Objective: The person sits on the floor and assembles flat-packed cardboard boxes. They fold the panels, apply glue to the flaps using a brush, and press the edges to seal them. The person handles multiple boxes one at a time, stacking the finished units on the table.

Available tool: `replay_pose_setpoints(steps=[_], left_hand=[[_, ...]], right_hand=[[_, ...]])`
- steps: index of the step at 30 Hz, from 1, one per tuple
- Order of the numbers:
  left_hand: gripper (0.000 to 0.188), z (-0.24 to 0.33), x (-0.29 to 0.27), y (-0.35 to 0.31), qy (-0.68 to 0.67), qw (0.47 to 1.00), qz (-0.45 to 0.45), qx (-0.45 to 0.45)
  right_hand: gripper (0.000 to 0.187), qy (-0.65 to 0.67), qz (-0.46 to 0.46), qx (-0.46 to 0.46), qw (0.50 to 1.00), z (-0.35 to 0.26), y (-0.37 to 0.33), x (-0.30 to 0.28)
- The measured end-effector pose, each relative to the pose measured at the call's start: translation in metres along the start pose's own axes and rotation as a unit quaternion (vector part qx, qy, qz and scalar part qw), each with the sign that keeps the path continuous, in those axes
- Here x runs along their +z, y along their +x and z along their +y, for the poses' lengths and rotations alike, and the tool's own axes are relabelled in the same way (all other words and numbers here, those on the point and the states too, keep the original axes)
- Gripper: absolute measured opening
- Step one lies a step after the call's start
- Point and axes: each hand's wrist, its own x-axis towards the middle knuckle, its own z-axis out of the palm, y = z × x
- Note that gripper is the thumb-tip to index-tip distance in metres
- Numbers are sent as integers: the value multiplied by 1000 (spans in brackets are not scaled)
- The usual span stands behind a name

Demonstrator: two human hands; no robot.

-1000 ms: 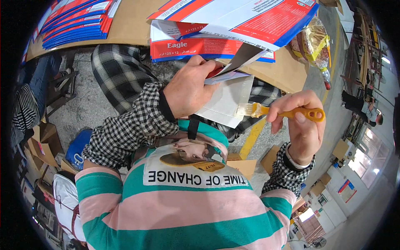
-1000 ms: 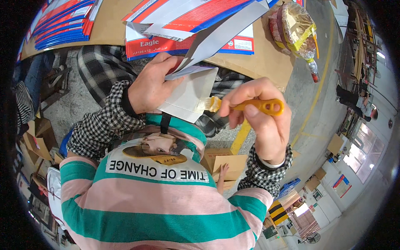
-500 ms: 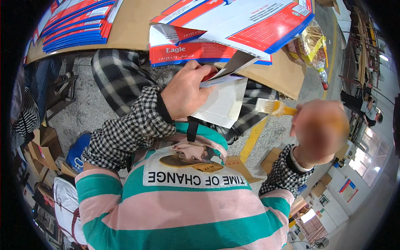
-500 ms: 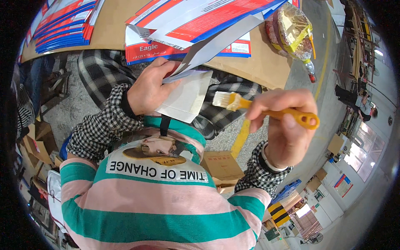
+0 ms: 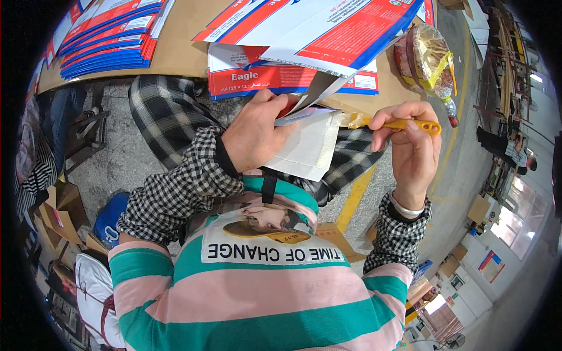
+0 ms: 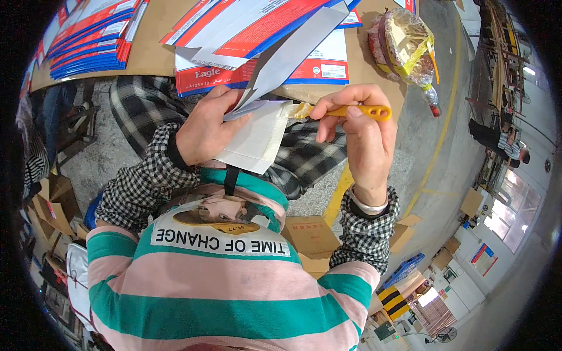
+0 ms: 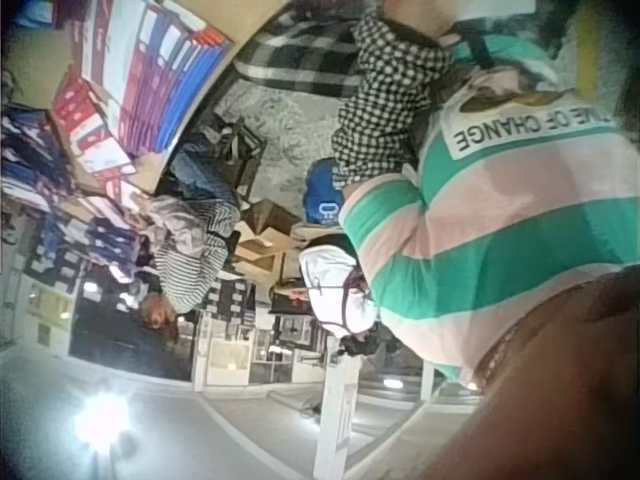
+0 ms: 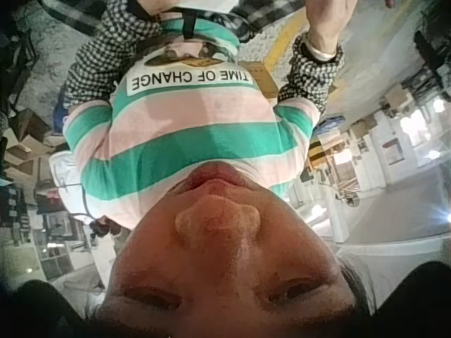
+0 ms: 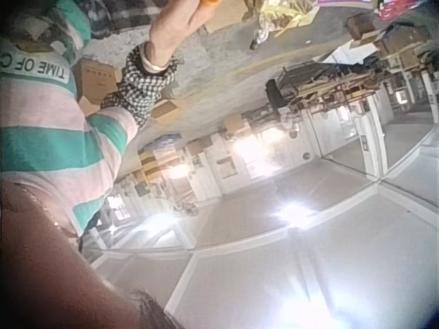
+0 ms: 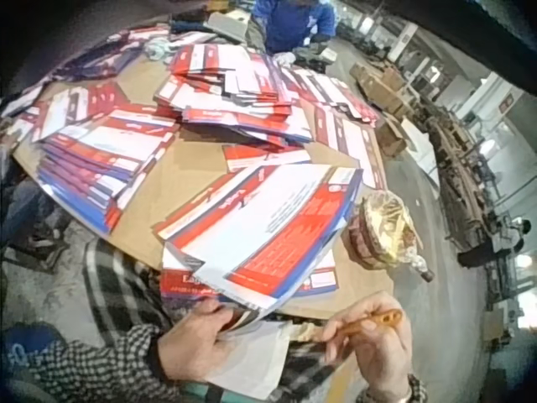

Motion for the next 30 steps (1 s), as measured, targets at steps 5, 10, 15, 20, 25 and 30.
replay_pose_setpoints(steps=[5, 10, 15, 20, 25, 30], left_hand=[[37, 3, -1, 0, -16, 999, -19, -30], [36, 7, -3, 1, -16, 999, -25, -37], [36, 6, -2, 0, -17, 999, -21, -34], [36, 7, -2, 0, -27, 998, -28, -57], [34, -8, -4, 2, -81, 994, -46, -62], [35, -33, -12, 1, -203, 961, -115, -150]], right_hand=[[21, -8, 15, 6, 1000, 1, 2, 2], [21, -24, 24, 3, 999, -1, 1, -2], [23, -1, 15, -51, 999, -11, -5, -10], [25, 4, 17, -58, 998, -10, -8, -6], [26, 2, 38, -120, 992, -19, -10, -13], [33, -67, 120, -300, 944, -47, -13, -31]])
